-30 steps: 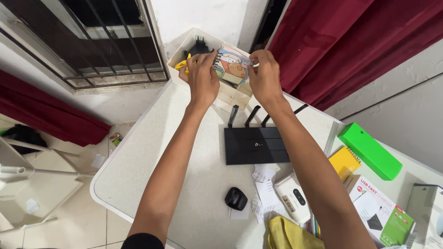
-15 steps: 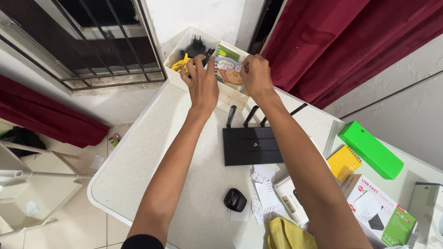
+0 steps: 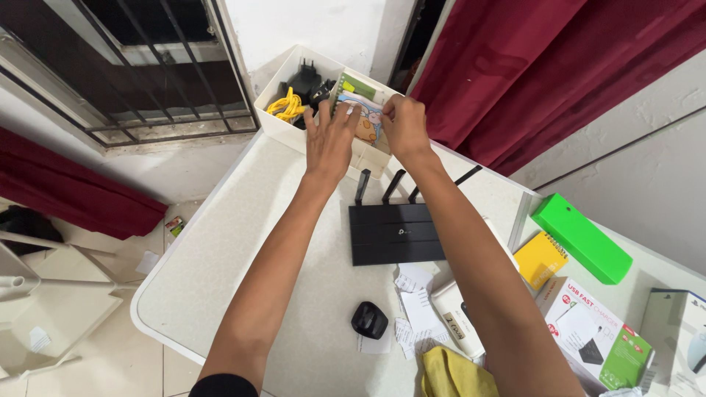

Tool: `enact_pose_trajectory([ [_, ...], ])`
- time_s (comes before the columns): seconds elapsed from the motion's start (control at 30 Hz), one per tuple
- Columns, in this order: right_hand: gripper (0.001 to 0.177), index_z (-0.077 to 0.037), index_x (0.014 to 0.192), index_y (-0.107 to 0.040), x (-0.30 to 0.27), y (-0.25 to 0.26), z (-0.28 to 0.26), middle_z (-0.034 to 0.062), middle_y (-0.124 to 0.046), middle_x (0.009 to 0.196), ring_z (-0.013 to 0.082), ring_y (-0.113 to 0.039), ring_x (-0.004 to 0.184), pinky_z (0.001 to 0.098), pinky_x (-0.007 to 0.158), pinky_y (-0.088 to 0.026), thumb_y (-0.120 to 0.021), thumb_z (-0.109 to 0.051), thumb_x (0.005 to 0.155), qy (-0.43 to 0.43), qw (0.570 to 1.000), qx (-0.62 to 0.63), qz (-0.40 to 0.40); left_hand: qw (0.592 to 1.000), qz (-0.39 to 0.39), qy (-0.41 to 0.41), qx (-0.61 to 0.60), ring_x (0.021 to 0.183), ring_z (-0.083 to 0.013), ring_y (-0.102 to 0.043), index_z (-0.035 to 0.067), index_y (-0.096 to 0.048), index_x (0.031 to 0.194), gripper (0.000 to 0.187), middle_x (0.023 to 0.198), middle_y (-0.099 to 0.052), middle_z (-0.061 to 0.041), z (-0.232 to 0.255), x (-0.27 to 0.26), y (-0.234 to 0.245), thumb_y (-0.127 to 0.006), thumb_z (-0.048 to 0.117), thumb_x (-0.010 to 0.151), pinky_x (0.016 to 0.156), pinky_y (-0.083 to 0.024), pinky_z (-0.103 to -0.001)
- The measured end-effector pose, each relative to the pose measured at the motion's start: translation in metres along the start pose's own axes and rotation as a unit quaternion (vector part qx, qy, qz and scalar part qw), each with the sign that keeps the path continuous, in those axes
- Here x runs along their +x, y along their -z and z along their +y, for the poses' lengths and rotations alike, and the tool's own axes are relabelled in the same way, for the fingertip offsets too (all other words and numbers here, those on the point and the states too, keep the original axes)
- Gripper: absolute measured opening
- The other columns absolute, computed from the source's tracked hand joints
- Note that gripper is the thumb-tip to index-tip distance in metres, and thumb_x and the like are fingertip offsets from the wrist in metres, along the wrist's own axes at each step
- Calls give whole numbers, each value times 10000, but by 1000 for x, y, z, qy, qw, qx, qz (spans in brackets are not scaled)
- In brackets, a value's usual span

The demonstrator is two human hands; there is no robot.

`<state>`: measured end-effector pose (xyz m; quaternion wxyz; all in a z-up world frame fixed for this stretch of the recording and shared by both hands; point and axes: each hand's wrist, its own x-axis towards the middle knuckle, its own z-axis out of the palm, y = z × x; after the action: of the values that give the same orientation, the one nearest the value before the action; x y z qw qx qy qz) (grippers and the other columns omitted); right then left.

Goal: The person wipes the surface of a white table with a yellow cloth, then picks up various electronic accessories including cables, chargers, and a router. They place these items into a white plastic organizer box. The person also wipes a yellow notepad and a small notebook before placing them into the organizer.

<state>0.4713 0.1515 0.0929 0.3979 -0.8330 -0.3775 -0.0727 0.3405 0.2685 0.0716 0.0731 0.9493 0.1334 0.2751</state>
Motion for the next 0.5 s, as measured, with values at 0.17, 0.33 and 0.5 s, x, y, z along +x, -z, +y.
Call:
enact_pose_trajectory([
  [0.17, 131, 39, 1011, -740, -2, 8, -9, 217, -756, 923, 288, -770, 814, 368, 738, -601, -707, -27, 903, -61, 996, 43, -47, 1000, 9, -4, -8, 1315, -318, -463, 90, -641, 1377, 604, 1334, -632, -66, 0, -2, -4, -631, -97, 803, 1155, -226, -664],
  [0.33, 194, 54, 1082, -728, -7, 23, -20, 257, -735, 1004, 362, -750, 882, 400, 792, -605, -671, -44, 924, -46, 997, -6, -65, 1000, 21, -16, -14, 1367, -336, -460, 73, -644, 1369, 592, 1380, -640, -89, 0, -5, -2, -625, -107, 806, 1142, -218, -678],
  [0.5, 198, 78, 1073, -704, -18, 50, -35, 266, -733, 1073, 375, -760, 928, 394, 791, -631, -654, -82, 967, -4, 999, 25, -38, 998, 38, -31, -40, 1353, -349, -500, 44, -685, 1322, 500, 1353, -667, -143, -3, -3, 7, -640, -78, 839, 1122, -253, -660],
])
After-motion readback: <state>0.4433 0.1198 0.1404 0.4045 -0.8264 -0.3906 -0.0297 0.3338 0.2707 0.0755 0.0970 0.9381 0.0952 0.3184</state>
